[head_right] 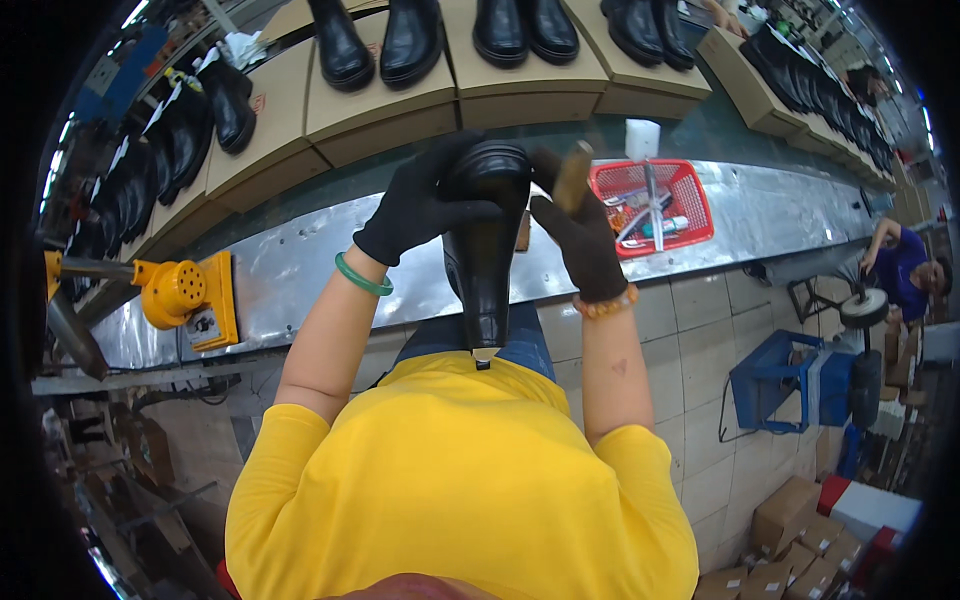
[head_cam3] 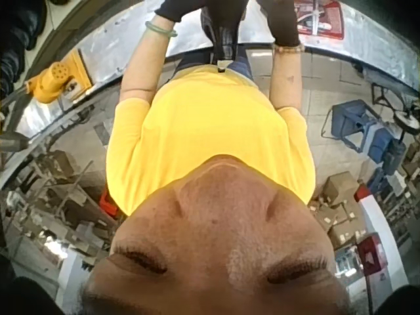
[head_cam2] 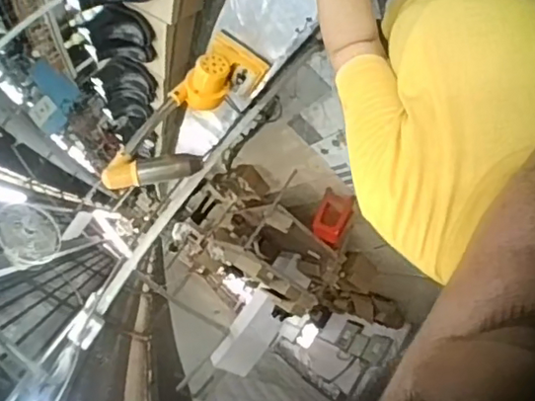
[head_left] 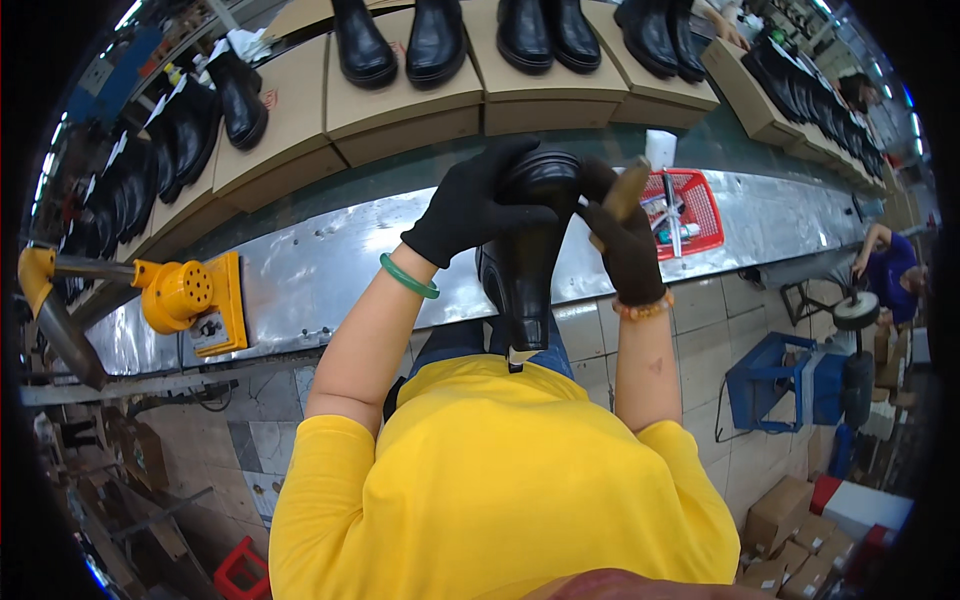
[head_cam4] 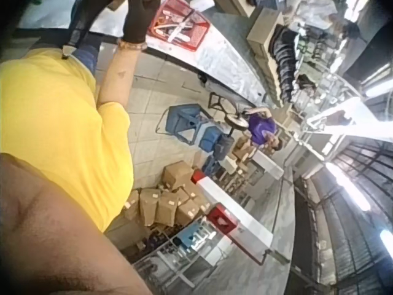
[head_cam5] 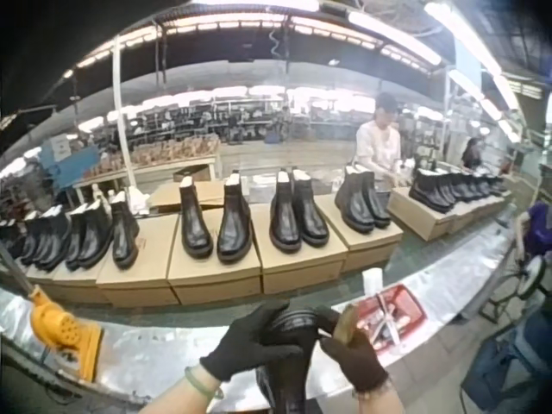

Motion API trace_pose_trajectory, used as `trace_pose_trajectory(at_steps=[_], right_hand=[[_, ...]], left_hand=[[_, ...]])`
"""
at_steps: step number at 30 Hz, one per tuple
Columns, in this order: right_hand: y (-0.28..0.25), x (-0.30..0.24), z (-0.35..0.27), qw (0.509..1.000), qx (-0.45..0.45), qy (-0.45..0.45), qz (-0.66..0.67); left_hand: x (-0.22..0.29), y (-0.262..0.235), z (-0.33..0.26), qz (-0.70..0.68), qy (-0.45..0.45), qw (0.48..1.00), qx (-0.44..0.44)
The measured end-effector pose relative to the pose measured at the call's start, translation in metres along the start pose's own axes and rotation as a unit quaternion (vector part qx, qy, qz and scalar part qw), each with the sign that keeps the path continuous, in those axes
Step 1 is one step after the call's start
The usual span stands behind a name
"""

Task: The person polishes black leather boots using a wooden block. They pick up boots from a conveyor belt, rub the surface with the block, and place them back on the belt. The process is repeated for multiple boots in a factory setting.

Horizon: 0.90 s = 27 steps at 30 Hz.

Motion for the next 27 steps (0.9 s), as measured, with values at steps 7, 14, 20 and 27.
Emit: trace_pose_trajectory(at_steps=[7, 14, 20, 27], right_hand=[[-0.007, -0.013, 0.019, 0.993, 0.013, -0.021, -0.111], [-0.046, 0.004, 0.008, 0.995, 0.091, 0.02, -0.027], [-0.07, 0.012, -0.007, 0.992, 0.114, 0.008, 0.058], [-0.095, 0.022, -0.033, 0.987, 0.117, 0.06, 0.096]], left_hand=[[-0.056, 0.029, -0.035, -0.052, -0.076, 0.995, -0.028], [-0.141, 0.055, -0.139, -0.051, -0.395, 0.917, 0.003], [-0.108, 0.103, -0.139, -0.486, -0.382, 0.786, 0.029], [-0.11, 0.078, -0.126, -0.498, -0.329, 0.8, 0.055]])
Point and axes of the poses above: each hand's wrist, its own z-axis towards the middle knuckle, its own y-axis out of the palm, x = y × z, the point moved 7 cm from there along z, towards the middle knuckle, and after that the axes turned 4 degrees about x, right-handed, at the moved point
